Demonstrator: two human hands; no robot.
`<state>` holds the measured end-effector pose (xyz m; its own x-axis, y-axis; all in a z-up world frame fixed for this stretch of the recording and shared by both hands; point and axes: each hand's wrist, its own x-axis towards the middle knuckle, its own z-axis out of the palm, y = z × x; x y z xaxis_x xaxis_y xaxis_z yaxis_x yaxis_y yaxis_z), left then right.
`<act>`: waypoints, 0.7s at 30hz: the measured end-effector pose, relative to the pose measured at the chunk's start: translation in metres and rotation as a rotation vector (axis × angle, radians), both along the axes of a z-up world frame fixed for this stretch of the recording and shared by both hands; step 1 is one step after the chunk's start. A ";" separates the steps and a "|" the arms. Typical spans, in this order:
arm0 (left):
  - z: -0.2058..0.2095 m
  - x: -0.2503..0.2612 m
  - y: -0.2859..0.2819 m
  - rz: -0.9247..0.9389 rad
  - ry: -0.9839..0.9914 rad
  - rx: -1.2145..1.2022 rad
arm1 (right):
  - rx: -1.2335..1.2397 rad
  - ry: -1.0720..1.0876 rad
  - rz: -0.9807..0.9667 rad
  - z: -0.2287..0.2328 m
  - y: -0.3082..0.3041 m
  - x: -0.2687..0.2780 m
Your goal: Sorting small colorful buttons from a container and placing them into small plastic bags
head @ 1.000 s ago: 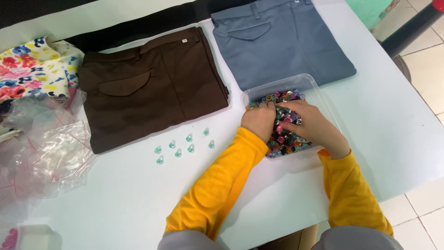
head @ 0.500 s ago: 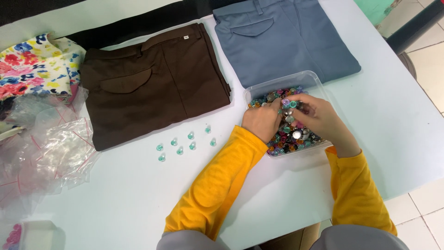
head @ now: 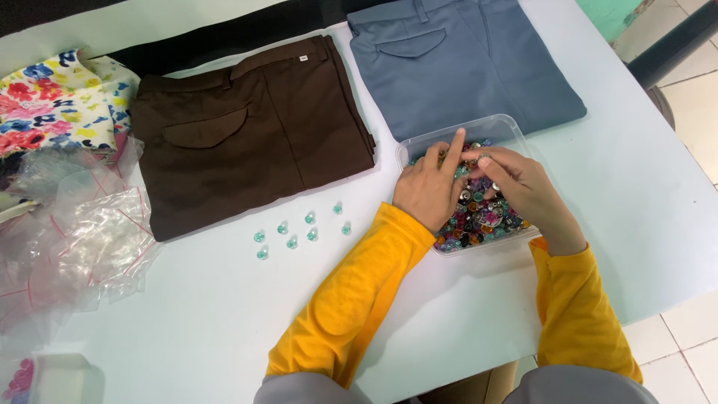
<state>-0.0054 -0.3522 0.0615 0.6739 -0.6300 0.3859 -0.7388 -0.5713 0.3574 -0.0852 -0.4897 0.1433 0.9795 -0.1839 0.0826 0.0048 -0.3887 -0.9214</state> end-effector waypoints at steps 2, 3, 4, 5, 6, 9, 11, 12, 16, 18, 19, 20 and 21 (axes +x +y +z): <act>0.002 -0.001 0.001 0.002 -0.014 0.002 | -0.026 -0.014 -0.004 -0.017 -0.013 0.002; 0.003 -0.001 0.002 0.002 -0.028 0.003 | -0.051 -0.028 -0.011 -0.026 -0.019 0.002; 0.002 -0.001 0.002 0.001 -0.028 0.004 | -0.050 -0.028 -0.012 -0.026 -0.018 0.001; 0.001 -0.001 0.002 -0.006 -0.022 0.015 | -0.073 -0.017 -0.011 -0.025 -0.018 0.001; 0.000 0.000 0.001 -0.013 -0.015 0.025 | -0.097 -0.006 -0.011 -0.024 -0.018 0.001; -0.012 0.004 -0.003 -0.018 -0.023 0.046 | -0.181 -0.108 0.002 -0.023 -0.014 0.000; -0.013 0.004 -0.003 -0.019 -0.025 0.041 | -0.223 -0.133 0.018 -0.022 -0.011 0.001; -0.014 0.004 -0.003 -0.021 -0.028 0.037 | -0.264 -0.158 0.034 -0.022 -0.009 0.002; -0.016 0.005 -0.002 -0.015 -0.041 0.025 | -0.268 -0.175 0.024 -0.024 -0.012 0.002; -0.010 0.007 0.000 -0.072 0.046 -0.035 | -0.243 -0.229 0.024 -0.017 -0.012 0.002; -0.003 0.006 0.003 -0.072 0.045 -0.035 | -0.243 -0.229 0.025 -0.017 -0.011 0.002; 0.004 0.006 0.006 -0.118 0.091 -0.151 | -0.245 -0.223 0.021 -0.017 -0.011 0.001; 0.012 0.006 0.009 -0.164 0.138 -0.266 | -0.246 -0.216 0.017 -0.017 -0.010 0.001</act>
<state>0.0003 -0.3429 0.0731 0.6290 -0.6237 0.4641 -0.7477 -0.3219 0.5809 -0.0845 -0.4994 0.1260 0.9372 -0.1162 0.3289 0.1984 -0.5980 -0.7765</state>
